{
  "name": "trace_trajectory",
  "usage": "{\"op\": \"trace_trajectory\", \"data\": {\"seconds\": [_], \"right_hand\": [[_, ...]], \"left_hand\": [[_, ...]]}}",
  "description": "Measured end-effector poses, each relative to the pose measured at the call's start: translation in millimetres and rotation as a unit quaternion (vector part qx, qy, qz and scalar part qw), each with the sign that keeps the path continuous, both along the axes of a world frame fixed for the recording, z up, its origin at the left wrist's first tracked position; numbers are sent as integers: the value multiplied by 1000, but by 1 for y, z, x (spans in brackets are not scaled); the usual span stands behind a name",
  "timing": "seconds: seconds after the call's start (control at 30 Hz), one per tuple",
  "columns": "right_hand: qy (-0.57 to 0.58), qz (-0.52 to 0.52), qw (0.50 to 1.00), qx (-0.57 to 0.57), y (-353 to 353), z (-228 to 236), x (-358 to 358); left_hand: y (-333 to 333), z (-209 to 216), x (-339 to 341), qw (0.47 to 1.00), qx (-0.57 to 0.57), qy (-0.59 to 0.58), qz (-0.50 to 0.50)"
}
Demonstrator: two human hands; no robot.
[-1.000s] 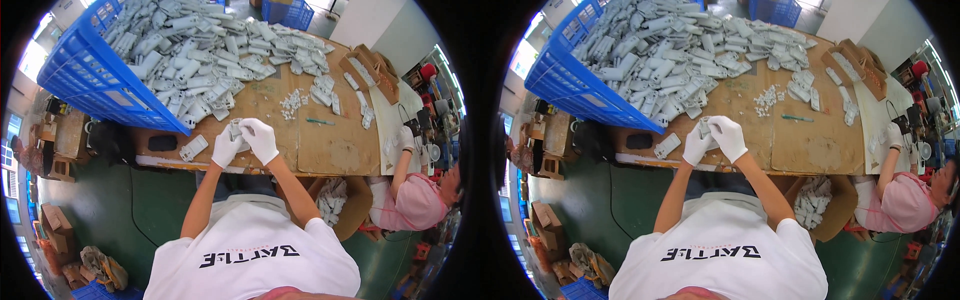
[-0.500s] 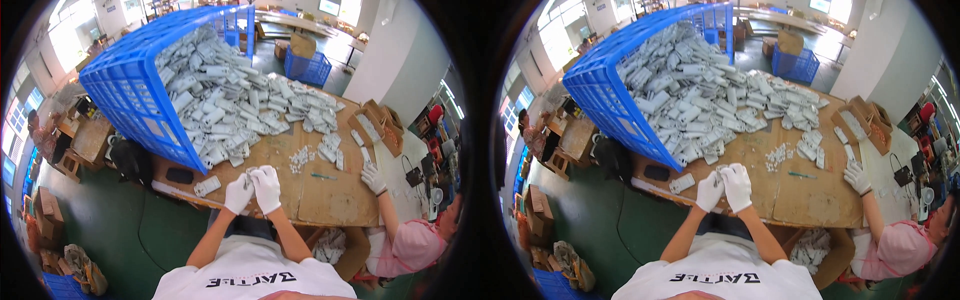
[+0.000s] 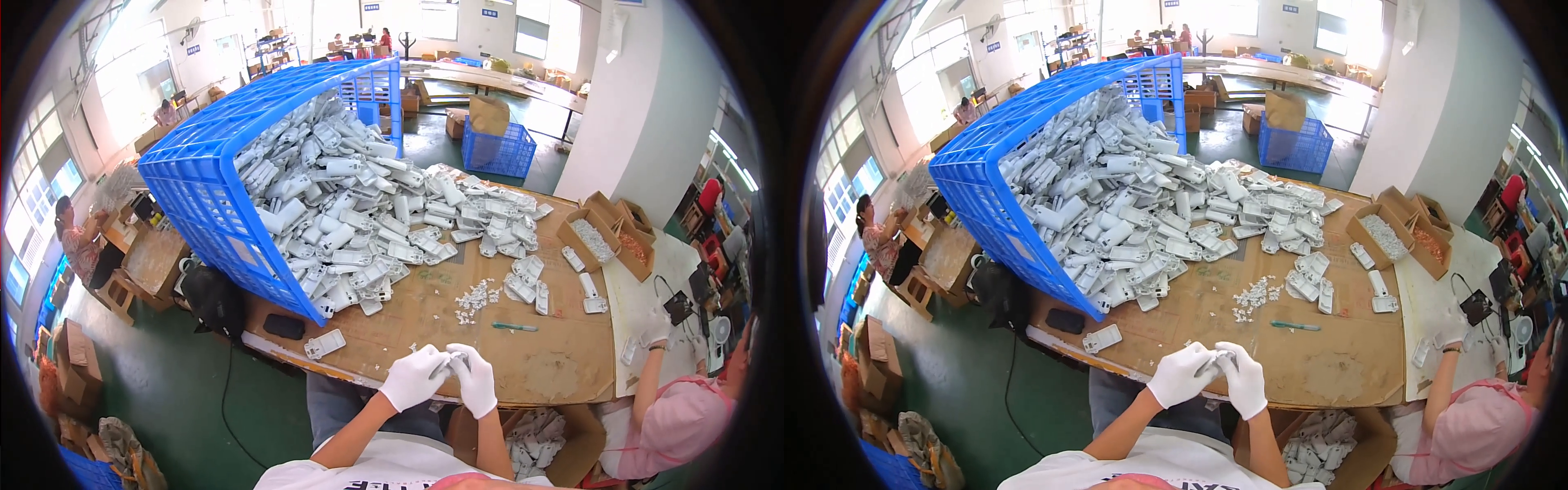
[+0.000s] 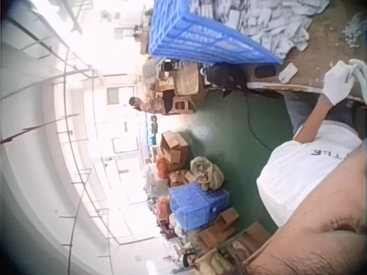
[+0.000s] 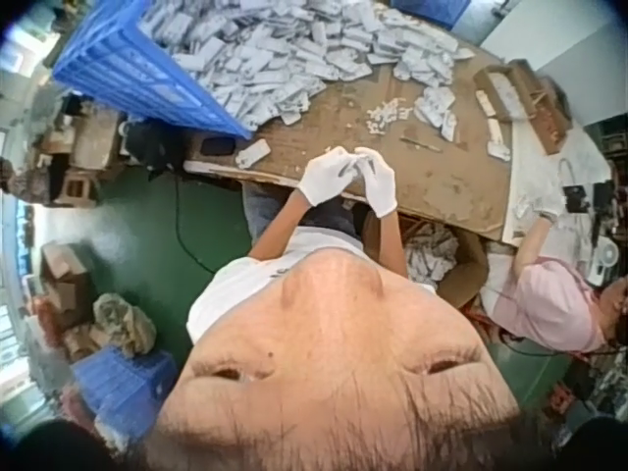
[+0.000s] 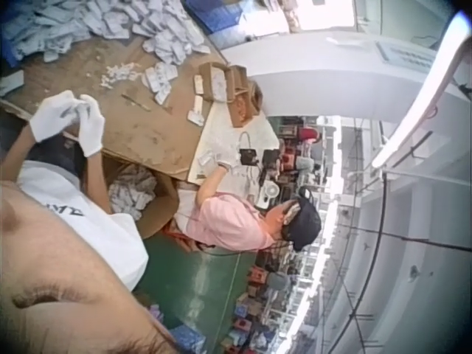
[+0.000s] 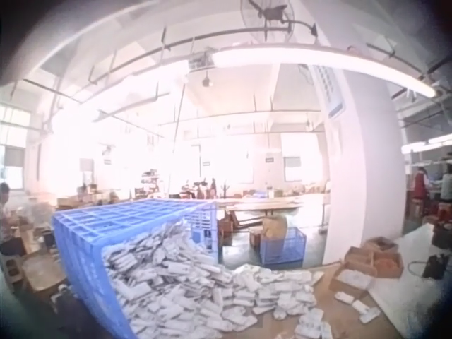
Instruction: The person assembles plastic housing components for an electronic device by hand.
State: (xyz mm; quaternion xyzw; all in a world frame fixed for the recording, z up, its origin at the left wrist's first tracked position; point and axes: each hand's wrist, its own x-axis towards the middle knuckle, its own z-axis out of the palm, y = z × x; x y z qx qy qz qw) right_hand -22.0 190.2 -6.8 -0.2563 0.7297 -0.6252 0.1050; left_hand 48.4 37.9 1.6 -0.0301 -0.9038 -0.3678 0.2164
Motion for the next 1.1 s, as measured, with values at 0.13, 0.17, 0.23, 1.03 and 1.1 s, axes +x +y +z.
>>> {"op": "trace_trajectory", "data": {"seconds": [0.13,0.17,0.23,1.03,1.1], "right_hand": [[153,-63,979,120,21,-10,22],[159,-81,976,128,24,-15,26],[172,-100,971,133,27,-28,33],[192,-111,970,98,-2,9,50],[191,-92,974,82,-8,16,39]], "left_hand": [[22,-11,0,991,122,-63,-2],[25,-14,0,991,108,-72,-11],[29,-27,-1,994,73,-78,-20],[23,3,21,978,189,-14,87],[19,3,13,977,189,-4,101]]}}
